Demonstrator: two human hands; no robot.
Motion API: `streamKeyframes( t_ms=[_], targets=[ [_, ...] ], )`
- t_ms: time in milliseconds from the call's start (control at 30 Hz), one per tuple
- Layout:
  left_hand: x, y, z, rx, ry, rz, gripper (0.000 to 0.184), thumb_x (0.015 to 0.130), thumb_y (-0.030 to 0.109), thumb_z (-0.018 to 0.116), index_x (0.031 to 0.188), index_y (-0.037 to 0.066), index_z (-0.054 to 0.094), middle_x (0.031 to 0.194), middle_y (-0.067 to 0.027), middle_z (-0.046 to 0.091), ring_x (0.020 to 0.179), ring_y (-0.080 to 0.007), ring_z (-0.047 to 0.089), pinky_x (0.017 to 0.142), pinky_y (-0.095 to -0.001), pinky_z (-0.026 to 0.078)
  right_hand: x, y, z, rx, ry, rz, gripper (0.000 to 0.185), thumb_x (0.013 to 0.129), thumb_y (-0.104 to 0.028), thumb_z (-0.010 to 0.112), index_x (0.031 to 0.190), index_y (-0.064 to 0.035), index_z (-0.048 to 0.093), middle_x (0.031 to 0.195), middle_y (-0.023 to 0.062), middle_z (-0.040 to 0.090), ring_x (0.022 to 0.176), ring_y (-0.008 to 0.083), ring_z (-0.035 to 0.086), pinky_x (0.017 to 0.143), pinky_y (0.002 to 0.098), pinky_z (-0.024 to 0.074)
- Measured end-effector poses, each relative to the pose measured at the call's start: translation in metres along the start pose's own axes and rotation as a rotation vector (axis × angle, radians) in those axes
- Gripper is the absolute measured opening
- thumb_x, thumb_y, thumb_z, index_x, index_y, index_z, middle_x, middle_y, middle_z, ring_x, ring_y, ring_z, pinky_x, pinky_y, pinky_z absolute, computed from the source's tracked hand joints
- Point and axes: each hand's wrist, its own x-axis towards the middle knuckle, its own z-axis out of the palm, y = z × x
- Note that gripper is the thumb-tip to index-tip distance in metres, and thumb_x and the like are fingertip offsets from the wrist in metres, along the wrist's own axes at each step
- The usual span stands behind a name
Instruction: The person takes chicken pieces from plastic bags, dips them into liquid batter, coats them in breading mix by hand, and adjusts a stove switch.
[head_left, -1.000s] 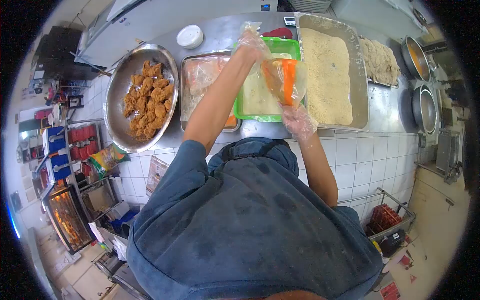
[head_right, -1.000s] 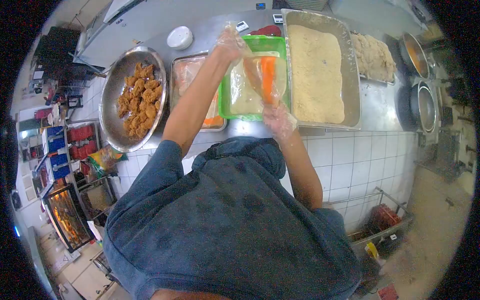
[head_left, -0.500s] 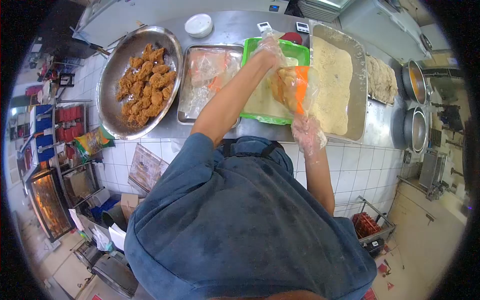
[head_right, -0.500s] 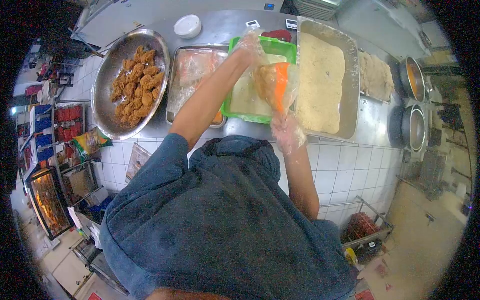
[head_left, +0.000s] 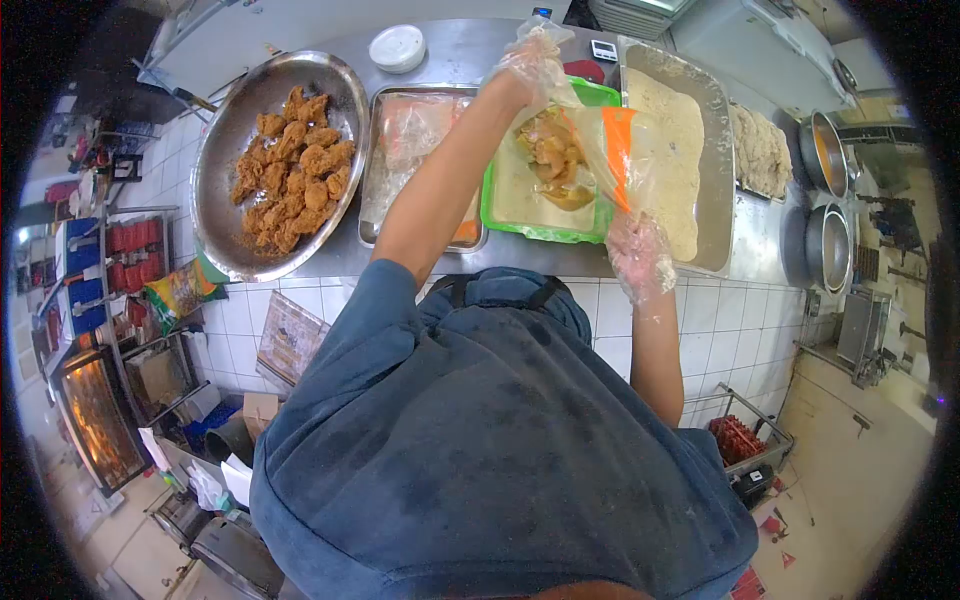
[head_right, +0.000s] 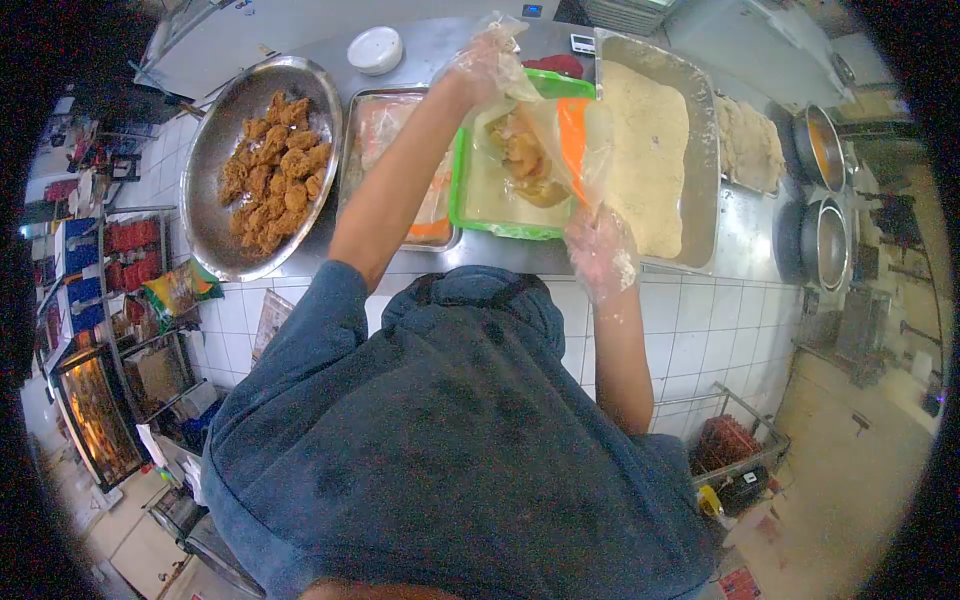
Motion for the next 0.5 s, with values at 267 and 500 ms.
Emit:
streamKeyframes(
  t_ms=[267,500],
  targets=[
    [-0.079,0.098,-0.076,1.592,0.012,0.668,0.039,0.092,0.036,0.052,0.118,0.009,0.059,0.107,-0.0146,0.064,0.095,-0.0357,0.062,0.082,-0.0431,0.050,0.090,0.098,-0.013,-1.691,-0.102,-0.292,0.023,0.100,-0.020,0.043,0.115,-0.0065,0.055,0.098,0.0104,0.057,0.078,0.0151,0.054,0.061,0.0275,0.0451],
    [-0.121,0.045,-0.160,2.236,0.327,0.136,0.044,0.090,0.048,0.050,0.128,0.027,0.057,0.124,-0.0166,0.058,0.098,-0.0393,0.063,0.080,-0.0476,0.052,0.120,0.174,0.044,-1.532,-0.336,-0.298,0.057,0.093,-0.033,0.059,0.134,0.0029,0.043,0.129,0.0226,0.051,0.120,0.0306,0.051,0.100,0.0396,0.0426]
  ],
)
